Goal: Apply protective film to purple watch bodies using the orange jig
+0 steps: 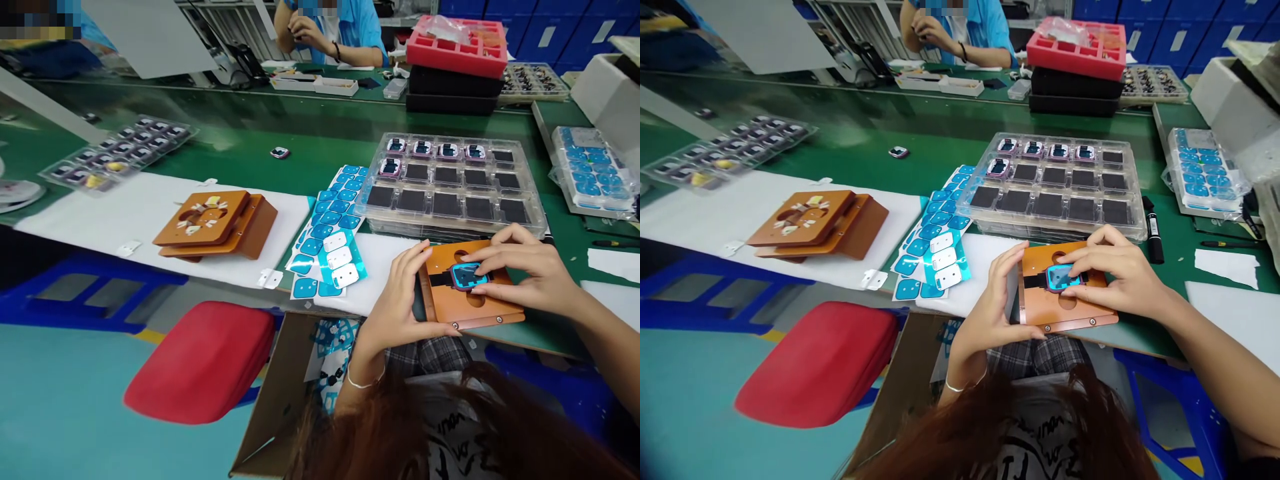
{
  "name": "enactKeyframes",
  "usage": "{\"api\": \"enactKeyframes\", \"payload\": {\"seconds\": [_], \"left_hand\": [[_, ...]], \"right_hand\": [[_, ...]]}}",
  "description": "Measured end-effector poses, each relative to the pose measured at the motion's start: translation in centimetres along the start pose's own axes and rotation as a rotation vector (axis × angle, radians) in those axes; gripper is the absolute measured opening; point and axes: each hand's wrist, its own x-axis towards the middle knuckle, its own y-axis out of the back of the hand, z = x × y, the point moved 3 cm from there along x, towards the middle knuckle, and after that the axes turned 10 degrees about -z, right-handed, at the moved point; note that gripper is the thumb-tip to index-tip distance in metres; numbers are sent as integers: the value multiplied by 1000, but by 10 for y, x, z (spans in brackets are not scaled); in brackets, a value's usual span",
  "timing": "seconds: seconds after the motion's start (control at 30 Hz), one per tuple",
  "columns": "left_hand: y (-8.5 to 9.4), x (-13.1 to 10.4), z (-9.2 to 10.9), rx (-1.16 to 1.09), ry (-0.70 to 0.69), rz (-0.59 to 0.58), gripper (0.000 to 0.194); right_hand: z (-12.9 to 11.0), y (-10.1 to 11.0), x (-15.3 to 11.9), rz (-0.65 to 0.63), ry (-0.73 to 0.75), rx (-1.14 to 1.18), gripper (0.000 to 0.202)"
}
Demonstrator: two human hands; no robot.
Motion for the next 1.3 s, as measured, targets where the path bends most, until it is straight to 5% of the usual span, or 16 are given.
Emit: {"api": "enactKeyframes", "payload": {"seconds": [0.23, 0.6, 1.07, 1.3], "left_hand": [[0, -1, 0, -12, 8, 10, 110], [-1, -1, -2, -22, 6, 23, 109], [-1, -1, 0, -33, 6, 27, 108], [-3, -1, -5, -61, 7, 40, 114]], "right_hand": [[1, 0, -1, -60, -71, 40, 18], [3, -1, -5, 25, -128, 137, 22], [-3, -2, -1, -80, -73, 10, 15], [-1, 11, 8, 32, 8, 32, 11]]}}
